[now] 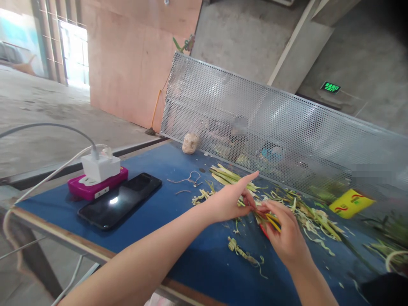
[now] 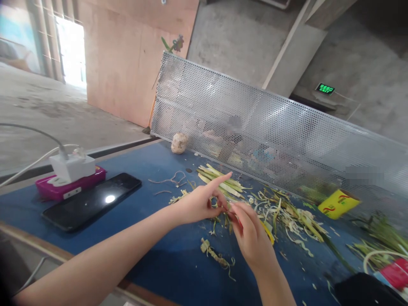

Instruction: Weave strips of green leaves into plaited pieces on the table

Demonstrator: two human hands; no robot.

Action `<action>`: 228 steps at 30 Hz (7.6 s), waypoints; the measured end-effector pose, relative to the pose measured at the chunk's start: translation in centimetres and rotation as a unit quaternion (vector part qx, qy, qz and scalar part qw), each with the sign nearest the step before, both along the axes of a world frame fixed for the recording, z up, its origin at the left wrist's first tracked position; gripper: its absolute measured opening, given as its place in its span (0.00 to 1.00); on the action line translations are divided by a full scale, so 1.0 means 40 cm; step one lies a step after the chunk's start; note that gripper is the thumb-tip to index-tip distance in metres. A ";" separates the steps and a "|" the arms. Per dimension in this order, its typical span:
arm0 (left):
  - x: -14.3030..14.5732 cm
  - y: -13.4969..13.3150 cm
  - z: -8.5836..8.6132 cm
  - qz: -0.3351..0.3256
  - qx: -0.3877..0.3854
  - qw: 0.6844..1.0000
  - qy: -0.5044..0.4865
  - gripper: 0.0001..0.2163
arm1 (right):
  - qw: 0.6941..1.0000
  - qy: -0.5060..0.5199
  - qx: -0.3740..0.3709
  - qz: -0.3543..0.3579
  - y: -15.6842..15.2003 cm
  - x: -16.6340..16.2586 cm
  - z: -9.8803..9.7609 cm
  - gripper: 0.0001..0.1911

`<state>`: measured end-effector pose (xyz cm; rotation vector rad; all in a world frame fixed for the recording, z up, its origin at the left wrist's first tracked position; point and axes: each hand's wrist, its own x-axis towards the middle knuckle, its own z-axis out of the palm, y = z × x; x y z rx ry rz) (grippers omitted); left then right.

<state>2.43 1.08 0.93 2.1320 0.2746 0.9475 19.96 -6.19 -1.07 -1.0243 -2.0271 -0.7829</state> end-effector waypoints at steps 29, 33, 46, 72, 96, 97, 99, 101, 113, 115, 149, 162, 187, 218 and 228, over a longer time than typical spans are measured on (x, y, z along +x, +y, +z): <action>0.017 -0.005 -0.029 0.142 0.161 0.970 0.115 0.41 | 0.993 -0.086 -0.057 -0.054 -0.006 0.008 -0.025 0.20; 0.018 -0.003 -0.030 0.161 0.159 0.965 0.134 0.41 | 0.994 -0.023 -0.082 -0.065 -0.002 -0.007 -0.023 0.17; 0.020 -0.002 -0.030 0.089 -0.045 0.993 0.064 0.31 | 0.974 0.044 -0.207 -0.084 0.024 -0.005 -0.010 0.07; 0.024 0.029 -0.029 0.094 -0.096 0.985 0.108 0.28 | 0.930 0.126 -0.345 -0.014 0.024 -0.034 -0.011 0.10; 0.037 0.015 -0.030 0.086 -0.369 0.925 -0.039 0.40 | 0.925 0.068 -0.373 0.032 0.019 -0.011 0.013 0.08; 0.037 0.014 -0.029 0.088 -0.377 0.921 -0.039 0.40 | 0.924 0.067 -0.375 0.034 0.018 -0.011 0.013 0.08; 0.037 0.011 -0.025 0.089 -0.387 0.917 -0.038 0.38 | 0.922 0.066 -0.380 0.037 0.017 -0.011 0.014 0.08; 0.038 0.008 -0.023 0.091 -0.394 0.914 -0.037 0.36 | 0.919 0.065 -0.386 0.039 0.015 -0.012 0.015 0.09; 0.036 0.026 -0.043 0.110 -0.326 0.939 0.020 0.35 | 0.910 0.092 -0.403 0.023 0.017 -0.005 0.012 0.07; 0.030 0.033 -0.041 0.101 -0.244 0.963 0.049 0.34 | 0.902 0.137 -0.408 0.035 0.021 0.001 0.012 0.07; -0.017 -0.001 0.019 0.198 0.477 0.856 0.001 0.30 | 0.938 0.303 -0.133 -0.102 0.052 -0.019 0.029 0.05; 0.009 0.012 -0.013 0.170 0.537 0.820 0.105 0.22 | 0.903 0.315 -0.288 -0.049 0.033 -0.003 0.037 0.10; 0.024 -0.001 -0.009 0.142 0.184 0.972 0.043 0.37 | 0.904 0.366 -0.216 0.045 0.031 -0.010 0.026 0.04; 0.038 0.004 -0.028 0.242 0.467 0.843 0.111 0.30 | 0.805 0.460 -0.372 0.049 0.044 -0.012 0.029 0.06; 0.040 -0.012 -0.027 0.204 0.473 0.856 0.046 0.27 | 0.809 0.466 -0.354 0.047 0.052 -0.007 0.019 0.05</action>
